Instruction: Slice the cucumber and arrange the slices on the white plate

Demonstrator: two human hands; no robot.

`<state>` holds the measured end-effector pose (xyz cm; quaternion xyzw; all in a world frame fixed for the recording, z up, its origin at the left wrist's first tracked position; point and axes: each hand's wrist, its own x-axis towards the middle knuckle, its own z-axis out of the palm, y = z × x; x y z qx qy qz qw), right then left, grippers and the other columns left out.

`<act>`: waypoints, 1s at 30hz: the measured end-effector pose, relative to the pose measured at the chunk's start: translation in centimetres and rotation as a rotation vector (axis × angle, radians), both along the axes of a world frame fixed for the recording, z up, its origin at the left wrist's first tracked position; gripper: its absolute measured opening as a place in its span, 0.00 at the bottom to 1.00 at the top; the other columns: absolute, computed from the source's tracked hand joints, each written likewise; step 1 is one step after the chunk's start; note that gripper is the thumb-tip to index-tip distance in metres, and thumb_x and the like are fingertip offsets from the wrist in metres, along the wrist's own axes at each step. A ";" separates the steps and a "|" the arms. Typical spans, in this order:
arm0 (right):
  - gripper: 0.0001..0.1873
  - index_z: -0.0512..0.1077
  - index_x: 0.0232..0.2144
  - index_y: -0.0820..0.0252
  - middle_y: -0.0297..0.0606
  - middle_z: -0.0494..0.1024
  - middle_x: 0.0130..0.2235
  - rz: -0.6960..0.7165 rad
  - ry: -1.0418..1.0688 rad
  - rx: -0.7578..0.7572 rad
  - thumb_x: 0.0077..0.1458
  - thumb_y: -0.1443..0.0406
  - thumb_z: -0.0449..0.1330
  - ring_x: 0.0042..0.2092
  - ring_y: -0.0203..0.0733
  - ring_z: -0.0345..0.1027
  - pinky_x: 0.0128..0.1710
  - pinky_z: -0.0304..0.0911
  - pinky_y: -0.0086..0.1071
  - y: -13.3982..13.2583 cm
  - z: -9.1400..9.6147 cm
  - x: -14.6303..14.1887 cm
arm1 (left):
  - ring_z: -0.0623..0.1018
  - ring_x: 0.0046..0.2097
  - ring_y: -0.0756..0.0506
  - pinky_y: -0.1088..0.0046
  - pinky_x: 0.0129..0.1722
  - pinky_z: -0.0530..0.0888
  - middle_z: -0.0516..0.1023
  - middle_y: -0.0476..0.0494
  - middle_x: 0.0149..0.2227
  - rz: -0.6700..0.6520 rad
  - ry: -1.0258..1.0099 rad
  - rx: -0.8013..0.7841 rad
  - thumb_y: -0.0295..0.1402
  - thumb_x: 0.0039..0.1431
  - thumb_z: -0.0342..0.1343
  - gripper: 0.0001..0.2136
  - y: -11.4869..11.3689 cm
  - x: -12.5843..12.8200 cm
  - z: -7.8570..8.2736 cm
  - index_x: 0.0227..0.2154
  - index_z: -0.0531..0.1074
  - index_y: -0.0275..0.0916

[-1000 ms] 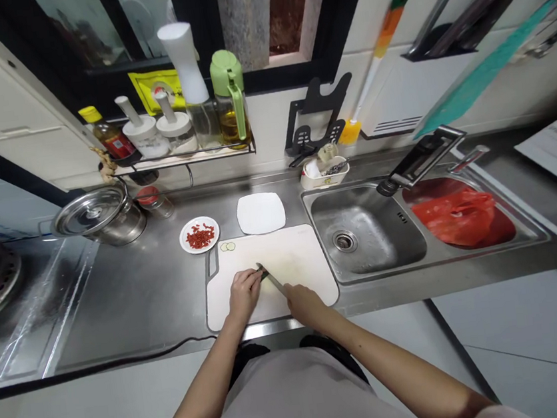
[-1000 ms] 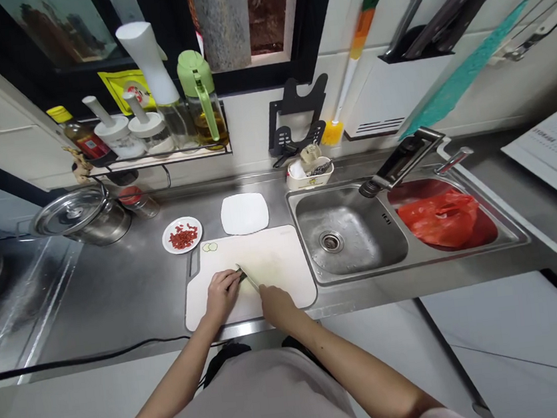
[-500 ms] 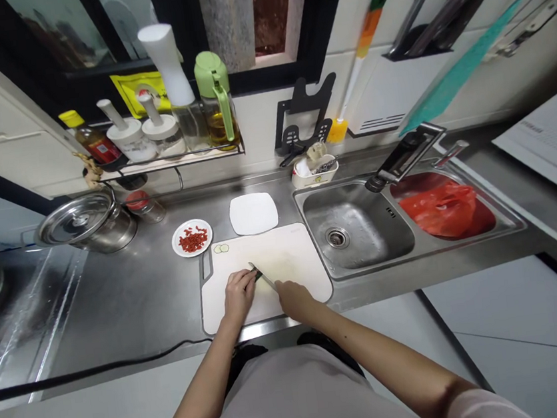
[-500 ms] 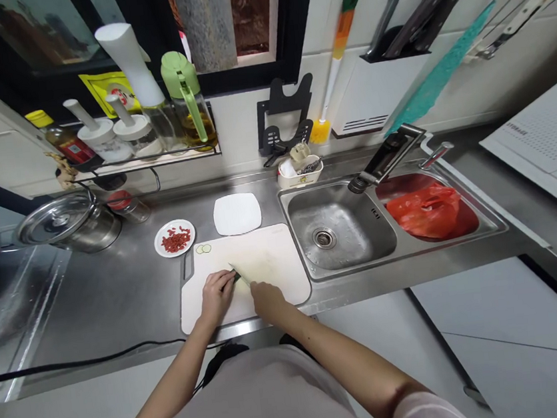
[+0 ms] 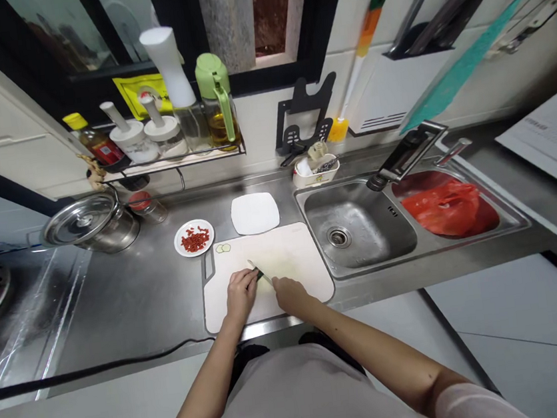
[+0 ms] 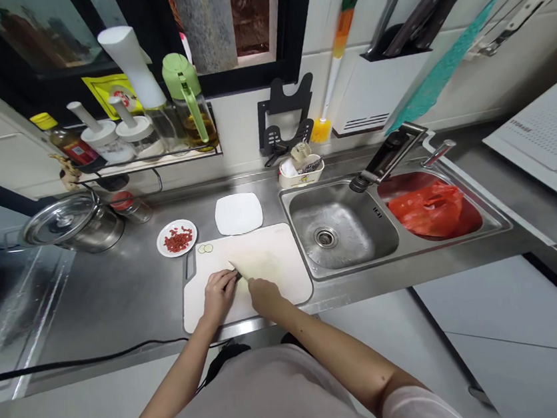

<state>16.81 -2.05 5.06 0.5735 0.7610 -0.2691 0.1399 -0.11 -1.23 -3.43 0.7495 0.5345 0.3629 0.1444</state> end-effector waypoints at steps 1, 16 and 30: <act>0.17 0.64 0.46 0.65 0.50 0.75 0.41 0.002 -0.001 0.002 0.56 0.76 0.46 0.46 0.45 0.70 0.43 0.63 0.36 0.0 0.0 0.0 | 0.74 0.43 0.45 0.65 0.44 0.72 0.78 0.43 0.40 0.001 0.001 0.002 0.31 0.62 0.51 0.10 0.0 0.0 0.0 0.41 0.77 0.42; 0.17 0.64 0.47 0.66 0.49 0.75 0.41 0.005 0.050 0.038 0.57 0.75 0.44 0.46 0.44 0.70 0.44 0.62 0.35 0.5 -1.4 -0.4 | 0.74 0.43 0.45 0.63 0.44 0.73 0.78 0.42 0.40 0.006 -0.015 -0.013 0.31 0.62 0.51 0.11 -0.1 0.1 0.0 0.41 0.77 0.42; 0.17 0.64 0.46 0.66 0.49 0.75 0.40 -0.016 0.047 0.069 0.57 0.75 0.44 0.44 0.44 0.71 0.43 0.63 0.35 0.2 -2.0 -0.7 | 0.74 0.43 0.45 0.64 0.44 0.73 0.78 0.43 0.40 0.024 -0.004 -0.001 0.30 0.62 0.51 0.10 -0.2 0.2 0.1 0.41 0.77 0.41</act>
